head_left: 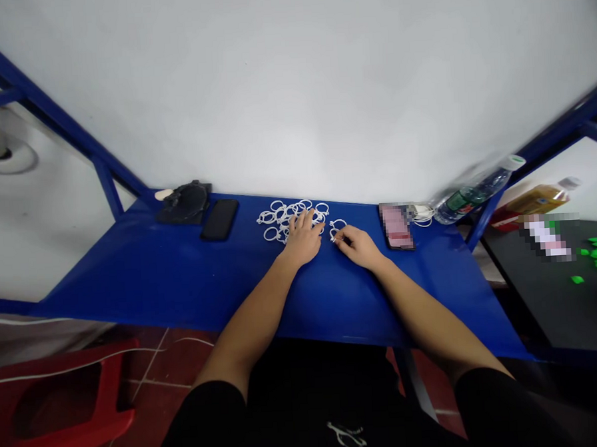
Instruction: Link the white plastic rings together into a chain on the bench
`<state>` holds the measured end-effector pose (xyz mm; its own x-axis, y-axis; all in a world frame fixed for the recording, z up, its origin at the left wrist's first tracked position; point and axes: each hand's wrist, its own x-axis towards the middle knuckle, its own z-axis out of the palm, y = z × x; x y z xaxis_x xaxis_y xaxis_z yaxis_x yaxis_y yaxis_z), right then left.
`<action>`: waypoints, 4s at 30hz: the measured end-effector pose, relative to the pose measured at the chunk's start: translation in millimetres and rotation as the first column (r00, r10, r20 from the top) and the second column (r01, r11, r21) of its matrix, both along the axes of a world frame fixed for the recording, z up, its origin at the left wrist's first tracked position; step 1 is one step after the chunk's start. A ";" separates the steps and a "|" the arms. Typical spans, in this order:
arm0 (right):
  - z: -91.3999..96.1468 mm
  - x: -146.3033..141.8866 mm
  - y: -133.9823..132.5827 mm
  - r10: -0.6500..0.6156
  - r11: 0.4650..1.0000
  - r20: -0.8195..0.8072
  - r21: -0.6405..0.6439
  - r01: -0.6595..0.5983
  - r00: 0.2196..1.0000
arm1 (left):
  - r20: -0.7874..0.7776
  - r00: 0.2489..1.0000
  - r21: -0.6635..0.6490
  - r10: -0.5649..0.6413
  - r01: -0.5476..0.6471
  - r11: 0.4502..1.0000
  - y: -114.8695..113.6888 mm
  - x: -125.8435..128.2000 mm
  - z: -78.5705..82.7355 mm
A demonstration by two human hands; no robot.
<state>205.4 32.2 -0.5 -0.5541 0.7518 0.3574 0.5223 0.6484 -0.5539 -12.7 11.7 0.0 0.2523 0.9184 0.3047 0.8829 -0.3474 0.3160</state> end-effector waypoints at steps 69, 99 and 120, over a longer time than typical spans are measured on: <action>-5.1 6.2 8.8 -0.140 0.990 0.070 0.017 0.139 0.988 | 0.089 0.862 0.036 -0.500 0.499 0.866 -24.8 34.5 11.8; 9.1 -9.0 -13.1 -0.209 0.918 -0.496 -0.397 -0.006 0.843 | 0.229 0.925 0.256 -0.304 0.244 0.935 -9.2 16.0 18.7; 32.2 -7.6 -28.5 0.265 0.954 0.345 0.045 -0.298 0.900 | 0.090 0.995 0.132 -0.035 0.023 0.991 7.9 -24.3 12.7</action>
<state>197.9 3.8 31.7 -0.8361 0.5191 0.1774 0.4532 0.8358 -0.3099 -37.0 19.6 12.7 0.2436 0.8621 0.4443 0.8414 -0.4158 0.3453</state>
